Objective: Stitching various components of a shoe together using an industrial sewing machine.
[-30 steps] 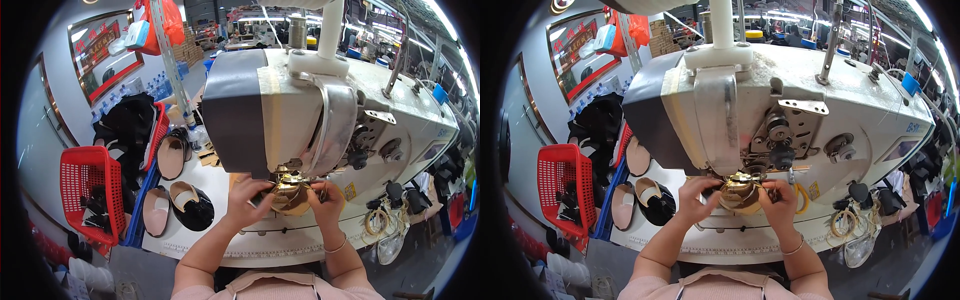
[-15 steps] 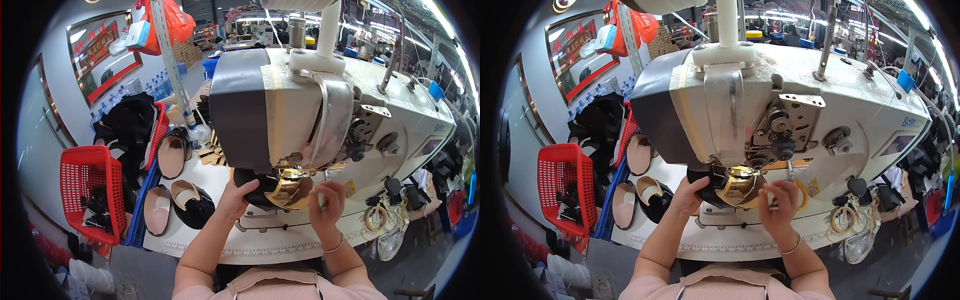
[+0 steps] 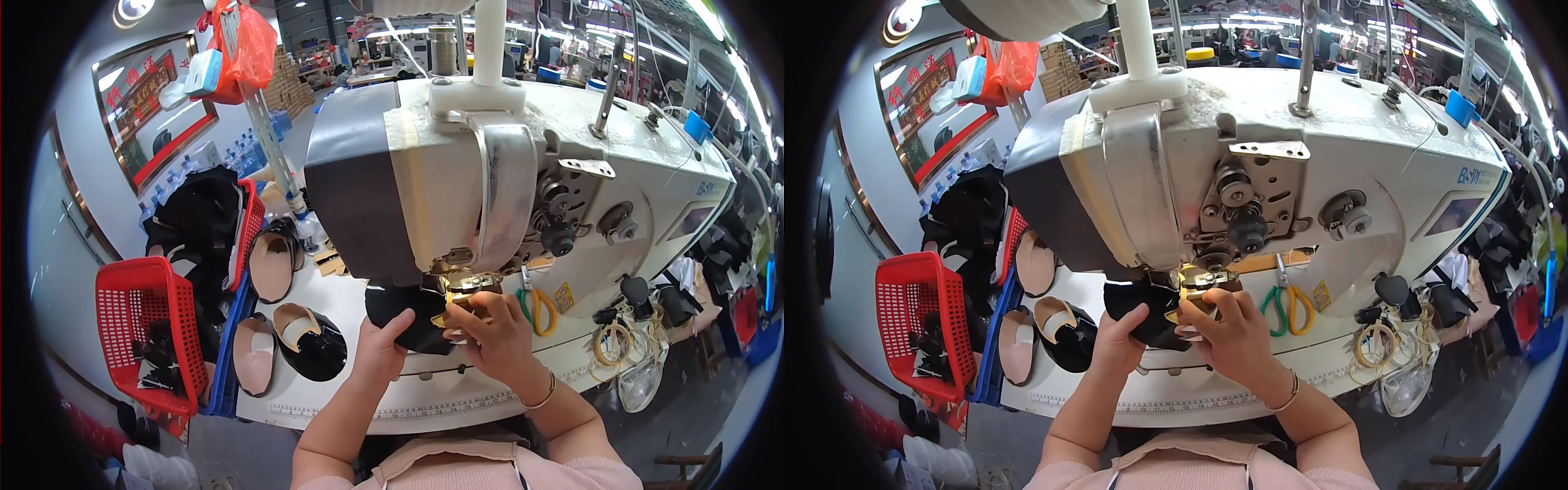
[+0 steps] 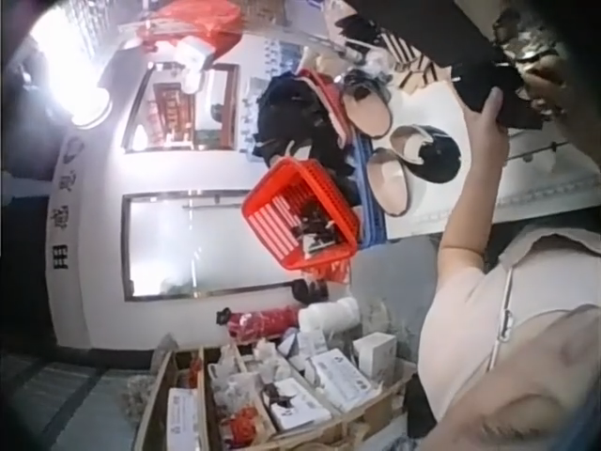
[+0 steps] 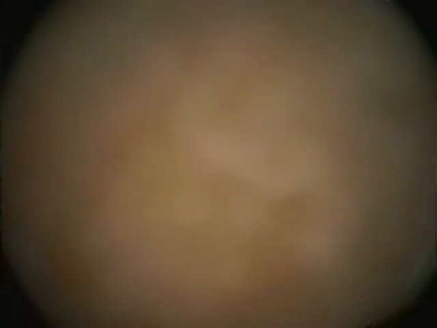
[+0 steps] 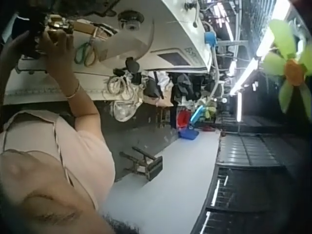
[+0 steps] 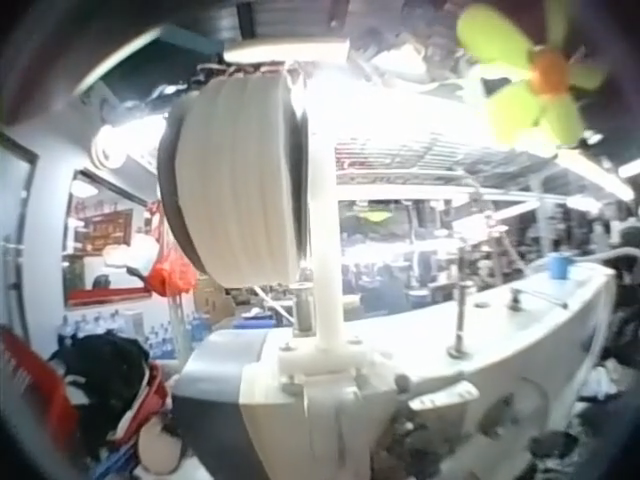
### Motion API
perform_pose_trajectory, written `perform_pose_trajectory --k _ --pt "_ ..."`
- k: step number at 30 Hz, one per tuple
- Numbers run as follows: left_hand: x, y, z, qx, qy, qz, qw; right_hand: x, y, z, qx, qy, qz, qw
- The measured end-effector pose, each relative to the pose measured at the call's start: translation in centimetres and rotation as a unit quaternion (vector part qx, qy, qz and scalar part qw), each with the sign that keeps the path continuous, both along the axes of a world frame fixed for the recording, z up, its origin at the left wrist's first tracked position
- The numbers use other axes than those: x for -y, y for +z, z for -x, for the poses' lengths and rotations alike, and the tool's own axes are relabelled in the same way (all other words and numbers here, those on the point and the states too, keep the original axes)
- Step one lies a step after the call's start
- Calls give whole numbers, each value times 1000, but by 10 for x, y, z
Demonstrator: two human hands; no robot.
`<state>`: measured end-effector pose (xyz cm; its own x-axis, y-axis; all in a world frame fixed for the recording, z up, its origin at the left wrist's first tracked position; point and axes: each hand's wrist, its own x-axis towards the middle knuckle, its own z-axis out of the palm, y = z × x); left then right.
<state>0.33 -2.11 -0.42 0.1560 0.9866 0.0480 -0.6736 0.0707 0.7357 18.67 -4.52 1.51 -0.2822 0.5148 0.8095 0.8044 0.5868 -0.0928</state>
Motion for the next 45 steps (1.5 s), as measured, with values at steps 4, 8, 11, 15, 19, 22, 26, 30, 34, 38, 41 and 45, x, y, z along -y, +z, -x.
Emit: perform_pose_trajectory --k 4,8,11,15,19,22,26,30,34,38,41,45 --pt "3 4 -6 10 15 -9 1000 -1 0 1 7 -10 -3 1000" --pt "1 3 -9 9 25 -9 1000 -3 -1 -3 14 -12 -5 1000" --pt "-2 -1 -12 28 38 -4 999 0 -1 -4 13 -3 -8 1000" --pt "0 0 -15 50 30 30 998 4 -7 -12 5 1 -10 1000" --pt "6 2 -24 50 47 24 997 -4 -25 -22 11 -28 -27 999" --pt "10 1 -28 59 66 0 996 -7 -29 -22 -14 -11 -34 999" --pt "12 -2 -32 54 92 27 994 -7 -33 -25 -44 2 -57 997" --pt "12 -4 -34 72 90 35 993 -8 -33 -25 -64 12 -62 996" --pt "12 -8 -32 56 86 38 994 -12 -32 -27 -65 11 -74 995" --pt "10 -12 -27 49 79 34 995 -17 -31 -29 -69 24 -88 993" --pt "10 -9 -15 133 31 88 987 -22 -29 -32 -69 27 -103 992" --pt "18 -7 -8 73 17 8 997 -37 -32 -37 -104 24 -113 988"
